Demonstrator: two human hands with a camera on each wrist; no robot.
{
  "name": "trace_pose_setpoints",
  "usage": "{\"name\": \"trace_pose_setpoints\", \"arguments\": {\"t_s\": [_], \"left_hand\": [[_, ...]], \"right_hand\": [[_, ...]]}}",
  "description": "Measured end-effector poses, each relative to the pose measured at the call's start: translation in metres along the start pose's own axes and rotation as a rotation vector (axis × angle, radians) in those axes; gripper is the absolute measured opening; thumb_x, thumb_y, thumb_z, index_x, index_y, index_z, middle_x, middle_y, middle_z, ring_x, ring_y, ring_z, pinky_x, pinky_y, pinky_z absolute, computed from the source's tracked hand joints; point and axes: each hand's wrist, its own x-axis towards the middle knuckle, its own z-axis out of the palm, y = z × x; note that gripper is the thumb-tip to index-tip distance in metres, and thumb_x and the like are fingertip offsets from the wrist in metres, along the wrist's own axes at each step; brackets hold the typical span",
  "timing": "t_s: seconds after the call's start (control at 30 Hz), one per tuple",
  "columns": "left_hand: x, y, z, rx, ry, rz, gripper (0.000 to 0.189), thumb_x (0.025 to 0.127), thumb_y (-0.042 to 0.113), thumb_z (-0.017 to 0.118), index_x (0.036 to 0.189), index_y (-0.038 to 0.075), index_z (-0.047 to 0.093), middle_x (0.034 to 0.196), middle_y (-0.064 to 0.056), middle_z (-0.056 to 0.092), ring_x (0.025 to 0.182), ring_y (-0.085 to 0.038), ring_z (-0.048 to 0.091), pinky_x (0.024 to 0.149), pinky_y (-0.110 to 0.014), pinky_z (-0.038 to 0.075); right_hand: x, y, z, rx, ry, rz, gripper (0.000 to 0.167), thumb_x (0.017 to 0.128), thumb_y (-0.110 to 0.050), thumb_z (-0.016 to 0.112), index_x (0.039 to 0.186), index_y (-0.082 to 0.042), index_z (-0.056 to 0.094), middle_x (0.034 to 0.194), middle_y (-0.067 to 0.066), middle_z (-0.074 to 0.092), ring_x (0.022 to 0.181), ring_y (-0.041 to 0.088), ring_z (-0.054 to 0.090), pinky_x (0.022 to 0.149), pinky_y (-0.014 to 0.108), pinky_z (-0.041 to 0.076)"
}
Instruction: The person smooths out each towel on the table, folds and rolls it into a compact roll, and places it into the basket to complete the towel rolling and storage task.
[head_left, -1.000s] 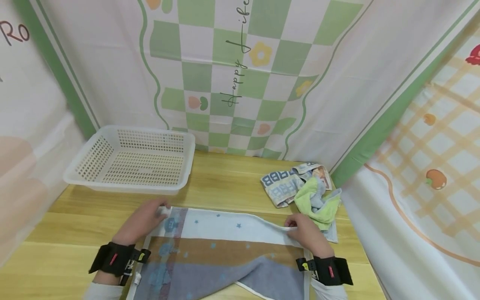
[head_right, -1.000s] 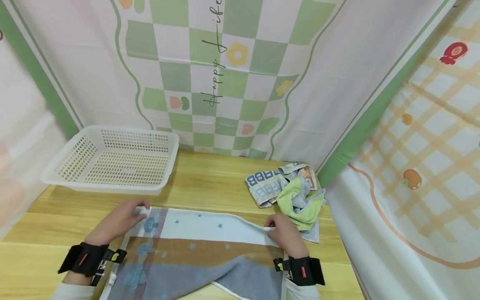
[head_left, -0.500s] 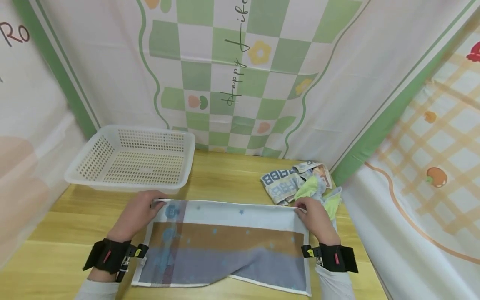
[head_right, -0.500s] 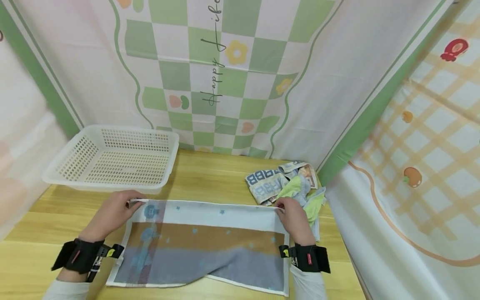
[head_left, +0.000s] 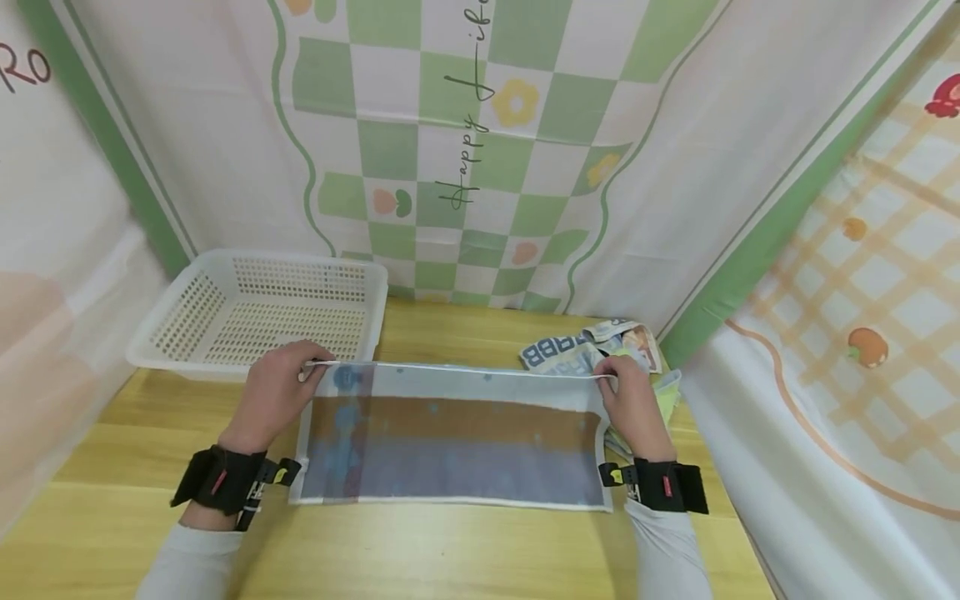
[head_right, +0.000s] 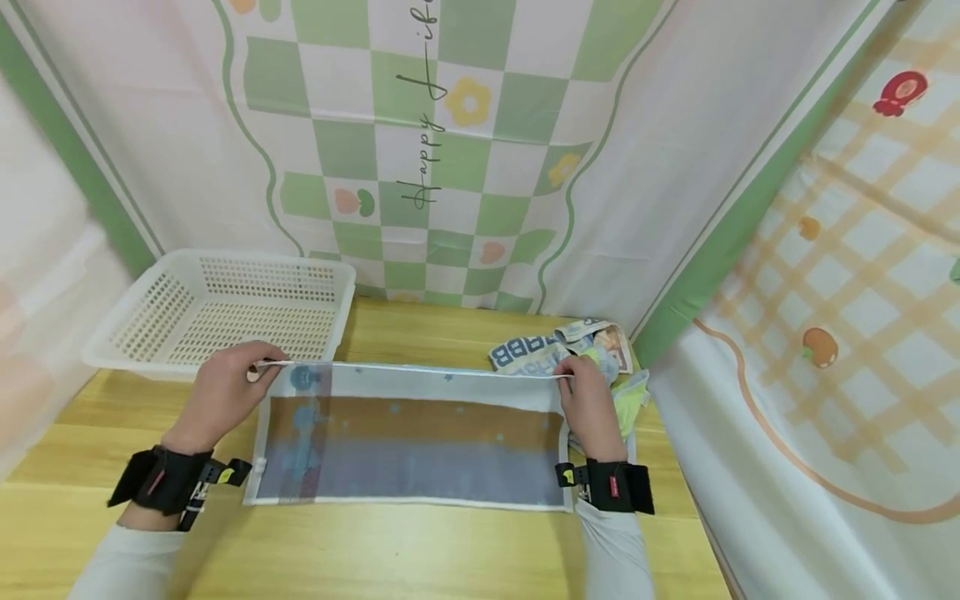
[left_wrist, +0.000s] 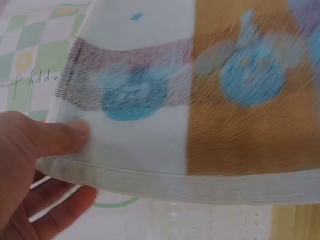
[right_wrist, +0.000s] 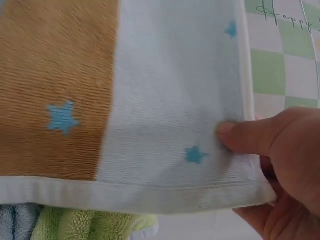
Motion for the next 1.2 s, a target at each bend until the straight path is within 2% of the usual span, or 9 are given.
{"name": "trace_pose_setpoints", "arguments": {"t_s": [0.1, 0.17, 0.43, 0.5, 0.63, 0.73, 0.8, 0.97, 1.2], "left_hand": [[-0.005, -0.001, 0.002, -0.031, 0.019, 0.029, 0.024, 0.078, -0.013, 0.078, 0.095, 0.003, 0.073, 0.100, -0.013, 0.073, 0.095, -0.031, 0.068, 0.078, -0.048, 0.057], [-0.013, -0.001, 0.003, -0.057, -0.018, 0.031, 0.026, 0.077, -0.013, 0.079, 0.094, 0.006, 0.072, 0.102, -0.010, 0.072, 0.098, -0.030, 0.066, 0.081, -0.047, 0.057], [-0.057, -0.002, 0.017, -0.134, -0.346, -0.105, 0.026, 0.080, -0.008, 0.078, 0.092, 0.013, 0.071, 0.094, 0.003, 0.069, 0.089, -0.015, 0.064, 0.076, -0.035, 0.058], [-0.063, -0.002, 0.017, -0.139, -0.355, -0.123, 0.027, 0.080, -0.010, 0.077, 0.091, 0.014, 0.069, 0.092, 0.006, 0.066, 0.087, -0.012, 0.061, 0.075, -0.033, 0.056], [-0.069, 0.002, 0.010, -0.145, -0.277, -0.117, 0.034, 0.080, -0.013, 0.074, 0.089, 0.018, 0.062, 0.090, 0.008, 0.060, 0.084, -0.011, 0.054, 0.073, -0.033, 0.053], [-0.075, 0.003, 0.008, -0.139, -0.245, -0.099, 0.039, 0.077, -0.014, 0.076, 0.086, 0.021, 0.061, 0.090, 0.011, 0.061, 0.087, -0.010, 0.055, 0.074, -0.035, 0.054], [-0.081, 0.003, 0.010, -0.141, -0.271, -0.104, 0.040, 0.075, -0.015, 0.077, 0.084, 0.022, 0.062, 0.090, 0.011, 0.062, 0.088, -0.011, 0.057, 0.076, -0.037, 0.055], [-0.096, -0.003, 0.018, -0.143, -0.404, -0.165, 0.037, 0.074, -0.014, 0.075, 0.079, 0.021, 0.066, 0.089, 0.010, 0.065, 0.092, -0.015, 0.062, 0.083, -0.042, 0.055], [-0.103, -0.004, 0.020, -0.170, -0.478, -0.222, 0.025, 0.076, -0.003, 0.082, 0.085, 0.018, 0.073, 0.097, 0.003, 0.070, 0.100, -0.025, 0.064, 0.091, -0.051, 0.054]], "right_hand": [[-0.007, -0.003, 0.002, -0.006, 0.020, 0.004, 0.010, 0.091, 0.010, 0.065, 0.096, 0.002, 0.066, 0.099, 0.020, 0.066, 0.097, 0.037, 0.064, 0.084, 0.053, 0.054], [-0.018, -0.005, 0.003, -0.005, -0.011, 0.027, 0.012, 0.090, 0.010, 0.067, 0.095, 0.000, 0.067, 0.099, 0.018, 0.067, 0.095, 0.036, 0.064, 0.083, 0.052, 0.054], [-0.059, -0.011, 0.022, -0.003, -0.225, 0.069, 0.021, 0.083, 0.015, 0.070, 0.091, -0.005, 0.070, 0.092, 0.009, 0.070, 0.092, 0.029, 0.069, 0.081, 0.046, 0.057], [-0.063, -0.012, 0.021, -0.018, -0.223, 0.056, 0.022, 0.082, 0.016, 0.070, 0.090, -0.005, 0.070, 0.091, 0.008, 0.069, 0.091, 0.028, 0.069, 0.082, 0.045, 0.057], [-0.070, -0.015, 0.008, -0.039, -0.159, 0.036, 0.022, 0.081, 0.016, 0.072, 0.090, -0.004, 0.071, 0.090, 0.009, 0.069, 0.089, 0.028, 0.068, 0.079, 0.046, 0.057], [-0.077, -0.017, -0.001, -0.025, -0.164, 0.054, 0.023, 0.080, 0.015, 0.075, 0.088, -0.006, 0.071, 0.089, 0.008, 0.069, 0.087, 0.027, 0.068, 0.077, 0.047, 0.057], [-0.084, -0.015, -0.001, -0.005, -0.221, 0.088, 0.022, 0.080, 0.013, 0.076, 0.087, -0.008, 0.071, 0.088, 0.006, 0.069, 0.085, 0.025, 0.067, 0.076, 0.045, 0.057], [-0.099, -0.004, 0.018, -0.009, -0.388, 0.174, 0.019, 0.079, 0.005, 0.080, 0.085, -0.011, 0.073, 0.085, -0.001, 0.069, 0.083, 0.018, 0.065, 0.075, 0.038, 0.056], [-0.105, -0.012, 0.009, 0.009, -0.399, 0.245, 0.015, 0.082, -0.001, 0.080, 0.085, -0.013, 0.073, 0.085, -0.002, 0.068, 0.081, 0.015, 0.064, 0.072, 0.036, 0.054]]}}
